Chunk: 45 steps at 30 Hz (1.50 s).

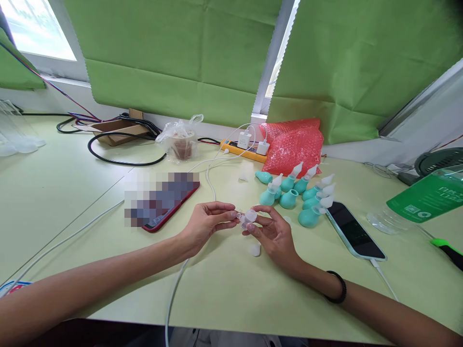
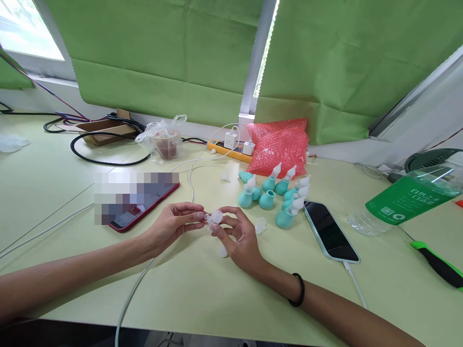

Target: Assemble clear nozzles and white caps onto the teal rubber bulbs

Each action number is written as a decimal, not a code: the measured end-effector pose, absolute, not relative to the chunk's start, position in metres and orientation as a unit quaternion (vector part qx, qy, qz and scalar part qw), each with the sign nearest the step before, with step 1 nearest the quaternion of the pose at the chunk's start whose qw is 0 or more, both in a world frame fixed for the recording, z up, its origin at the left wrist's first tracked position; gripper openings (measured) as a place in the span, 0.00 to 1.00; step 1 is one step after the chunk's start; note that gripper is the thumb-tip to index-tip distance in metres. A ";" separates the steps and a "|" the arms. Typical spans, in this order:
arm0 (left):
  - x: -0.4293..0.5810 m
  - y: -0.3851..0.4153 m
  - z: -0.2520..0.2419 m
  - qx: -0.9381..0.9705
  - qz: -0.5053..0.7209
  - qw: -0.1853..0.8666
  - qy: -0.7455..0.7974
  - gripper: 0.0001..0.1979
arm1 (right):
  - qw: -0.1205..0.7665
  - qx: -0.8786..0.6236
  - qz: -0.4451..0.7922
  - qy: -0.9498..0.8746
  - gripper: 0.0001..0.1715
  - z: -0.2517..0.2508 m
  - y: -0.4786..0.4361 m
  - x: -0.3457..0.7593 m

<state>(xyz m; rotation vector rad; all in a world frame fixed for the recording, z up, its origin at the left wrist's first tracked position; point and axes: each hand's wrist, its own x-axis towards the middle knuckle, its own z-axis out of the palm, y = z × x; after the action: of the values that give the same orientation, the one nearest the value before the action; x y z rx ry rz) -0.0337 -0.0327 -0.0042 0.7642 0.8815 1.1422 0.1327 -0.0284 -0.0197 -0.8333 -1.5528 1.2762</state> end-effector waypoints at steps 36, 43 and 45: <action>-0.027 -0.047 0.002 0.582 0.487 0.534 0.373 0.05 | 0.501 -0.221 0.127 -0.827 0.26 -0.029 -0.032 0.140; -0.034 -0.034 -0.002 0.436 0.339 0.785 0.281 0.07 | 0.439 -0.137 0.032 -0.887 0.21 -0.020 -0.026 0.142; -0.036 -0.031 -0.003 0.415 0.347 0.790 0.290 0.10 | 0.415 -0.129 0.022 -0.900 0.23 -0.009 -0.022 0.146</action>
<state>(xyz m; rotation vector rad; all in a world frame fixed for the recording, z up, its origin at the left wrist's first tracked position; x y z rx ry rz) -0.0358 -0.0314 -0.0028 0.8942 0.6246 0.7463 0.1464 -0.0225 -0.0095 -0.3249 -2.2616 0.0555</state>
